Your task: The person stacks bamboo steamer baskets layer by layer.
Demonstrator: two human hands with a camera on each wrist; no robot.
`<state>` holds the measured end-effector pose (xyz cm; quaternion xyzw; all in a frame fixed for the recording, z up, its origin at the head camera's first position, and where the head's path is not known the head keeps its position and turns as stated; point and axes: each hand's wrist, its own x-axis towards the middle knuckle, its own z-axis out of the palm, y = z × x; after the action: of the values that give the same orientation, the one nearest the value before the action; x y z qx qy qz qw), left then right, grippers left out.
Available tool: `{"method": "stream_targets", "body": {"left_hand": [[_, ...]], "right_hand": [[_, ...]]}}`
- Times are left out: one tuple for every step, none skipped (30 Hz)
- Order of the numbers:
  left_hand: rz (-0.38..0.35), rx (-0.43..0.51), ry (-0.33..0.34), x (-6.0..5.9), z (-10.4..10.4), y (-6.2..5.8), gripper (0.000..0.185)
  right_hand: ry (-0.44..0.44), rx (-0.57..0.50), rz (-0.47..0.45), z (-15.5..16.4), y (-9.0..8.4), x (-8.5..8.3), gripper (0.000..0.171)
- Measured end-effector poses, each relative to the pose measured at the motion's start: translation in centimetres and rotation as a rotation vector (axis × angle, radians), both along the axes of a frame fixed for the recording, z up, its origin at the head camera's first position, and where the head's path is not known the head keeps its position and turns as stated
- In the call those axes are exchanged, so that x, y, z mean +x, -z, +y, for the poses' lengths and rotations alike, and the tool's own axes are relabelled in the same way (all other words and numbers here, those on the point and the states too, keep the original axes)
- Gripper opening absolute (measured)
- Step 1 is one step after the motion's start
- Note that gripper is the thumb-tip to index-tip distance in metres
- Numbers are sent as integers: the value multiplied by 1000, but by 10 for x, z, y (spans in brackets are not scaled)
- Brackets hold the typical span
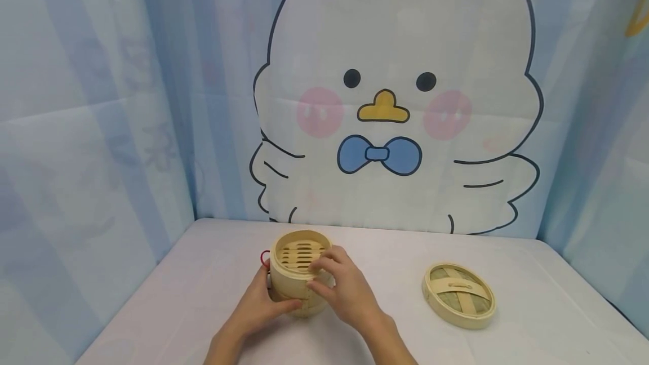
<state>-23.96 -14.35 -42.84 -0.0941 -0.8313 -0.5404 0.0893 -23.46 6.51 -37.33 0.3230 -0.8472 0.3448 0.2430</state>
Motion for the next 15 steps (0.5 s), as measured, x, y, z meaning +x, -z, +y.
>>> {"method": "stream_targets", "body": {"left_hand": [[0,-1,0,0,0,0,107],[-4,0,0,0,0,0,107],[-6,-1,1,0,0,0,108],[-9,0,2,0,0,0,108],[-15,-1,-1,0,0,0,109],[-22,-3,-3,0,0,0,109],[-29,-3,-5,0,0,1,110],[-34,-2,-7,-1,0,1,111],[-37,-1,-7,-1,0,1,111],[-42,0,-10,-1,0,0,112],[-47,-1,-13,-1,0,0,112],[-49,-1,-14,-1,0,0,113],[-51,-4,-16,-1,0,0,113],[-51,-7,-18,-1,0,0,113],[-53,-10,-19,-1,1,0,113]], "right_hand": [[4,0,5,0,1,0,22],[8,-2,8,0,1,1,22],[12,-1,14,-1,2,1,23],[16,-1,13,-1,2,1,22],[21,1,16,-2,3,1,22],[26,3,19,-2,3,1,22],[30,4,20,-3,3,2,22],[35,8,23,-3,3,2,22],[39,11,29,-4,3,2,22],[44,12,29,-4,3,2,22],[48,14,32,-5,3,2,22],[53,17,34,-5,3,3,22],[57,20,35,-6,3,3,22],[61,22,38,-6,3,3,22],[65,25,41,-7,2,4,22]]}}
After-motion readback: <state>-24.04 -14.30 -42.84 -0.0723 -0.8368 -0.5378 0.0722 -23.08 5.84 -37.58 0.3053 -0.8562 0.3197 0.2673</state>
